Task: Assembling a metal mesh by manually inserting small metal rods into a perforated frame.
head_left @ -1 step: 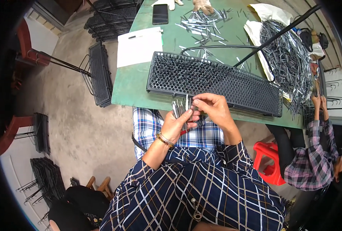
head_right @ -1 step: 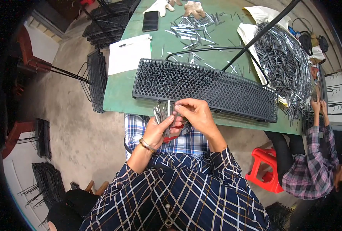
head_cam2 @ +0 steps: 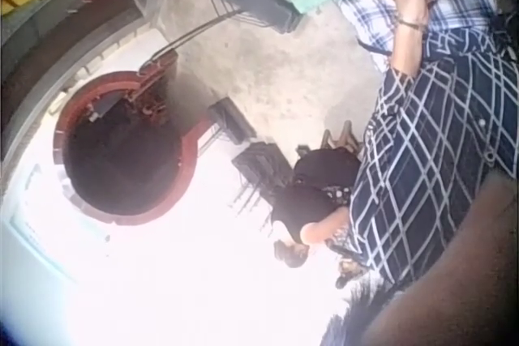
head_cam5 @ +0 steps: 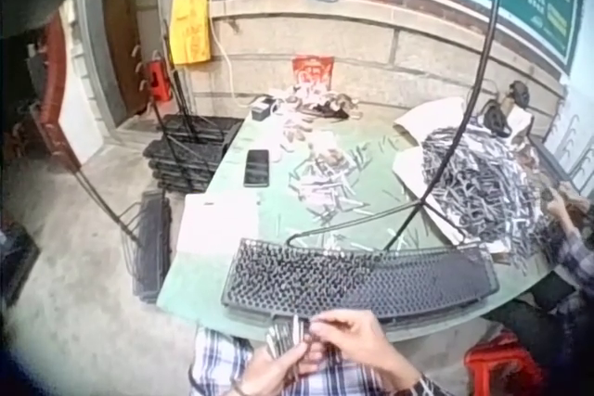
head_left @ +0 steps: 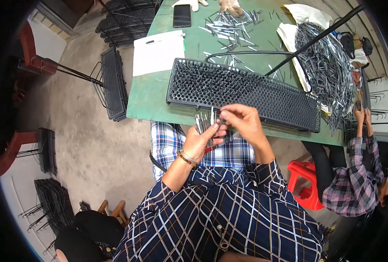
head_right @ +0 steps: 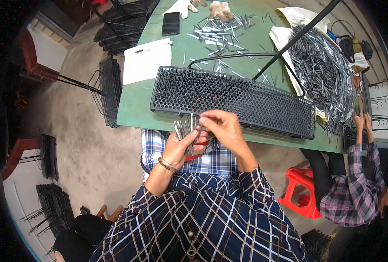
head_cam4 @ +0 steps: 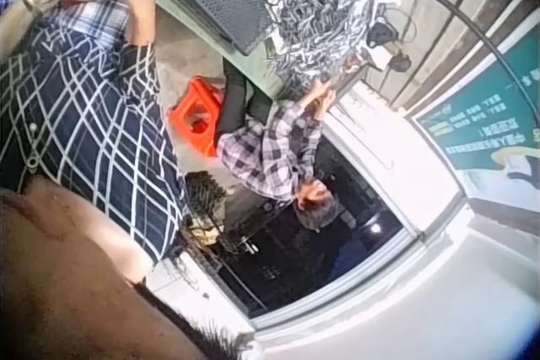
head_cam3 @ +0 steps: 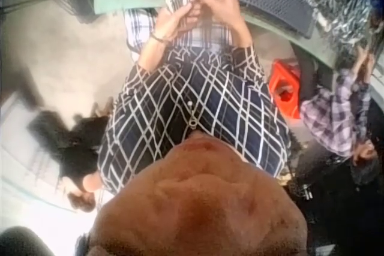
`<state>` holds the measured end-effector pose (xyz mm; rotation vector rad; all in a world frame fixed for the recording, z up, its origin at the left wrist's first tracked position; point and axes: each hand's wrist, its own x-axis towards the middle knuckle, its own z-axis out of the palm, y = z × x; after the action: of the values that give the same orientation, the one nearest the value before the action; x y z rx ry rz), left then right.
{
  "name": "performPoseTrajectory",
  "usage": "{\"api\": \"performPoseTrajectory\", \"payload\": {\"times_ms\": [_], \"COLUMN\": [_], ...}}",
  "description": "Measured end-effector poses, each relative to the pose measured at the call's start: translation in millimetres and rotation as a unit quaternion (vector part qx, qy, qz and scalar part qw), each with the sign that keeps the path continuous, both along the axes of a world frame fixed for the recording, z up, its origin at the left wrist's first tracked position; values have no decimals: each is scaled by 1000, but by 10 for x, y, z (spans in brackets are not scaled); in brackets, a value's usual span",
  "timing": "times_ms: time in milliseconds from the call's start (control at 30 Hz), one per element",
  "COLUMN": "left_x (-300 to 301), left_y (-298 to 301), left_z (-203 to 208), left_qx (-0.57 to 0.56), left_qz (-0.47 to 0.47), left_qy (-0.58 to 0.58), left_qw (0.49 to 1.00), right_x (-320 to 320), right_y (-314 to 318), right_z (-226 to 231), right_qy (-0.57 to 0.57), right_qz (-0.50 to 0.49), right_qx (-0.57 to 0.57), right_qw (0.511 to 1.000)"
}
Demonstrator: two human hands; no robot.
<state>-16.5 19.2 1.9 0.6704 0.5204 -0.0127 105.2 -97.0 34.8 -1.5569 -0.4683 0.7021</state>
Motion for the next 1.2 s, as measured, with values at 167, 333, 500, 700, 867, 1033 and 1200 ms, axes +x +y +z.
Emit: {"api": "performPoseTrajectory", "payload": {"times_ms": [167, 333, 500, 700, 867, 1033, 1200], "left_x": [12, 11, -1, -15, 1, -42, -2], "left_y": [-9, -14, 15, 24, 20, 35, 3], "left_z": [-46, 4, 24, 49, 78, 44, 23], "left_qx": [12, 7, -8, 3, 16, 25, 103], "left_qz": [12, 7, 7, -1, -13, -10, -67], "left_qy": [13, 5, 15, 16, 11, 1, -30], "left_qw": [1000, 1000, 1000, 1000, 1000, 1000, 992], "right_x": [64, 206, 217, 159, 209, 84, -8], "right_y": [173, 322, 343, 347, 283, 219, 91], "right_z": [106, -61, -183, -123, -103, 93, 25], "right_qy": [-194, -360, -512, -554, -564, -372, -32], "right_qz": [-157, -145, -98, -77, -38, -50, 16], "right_qx": [27, 8, -16, -47, -59, -40, -19], "right_qw": [968, 921, 853, 827, 823, 926, 999]}}
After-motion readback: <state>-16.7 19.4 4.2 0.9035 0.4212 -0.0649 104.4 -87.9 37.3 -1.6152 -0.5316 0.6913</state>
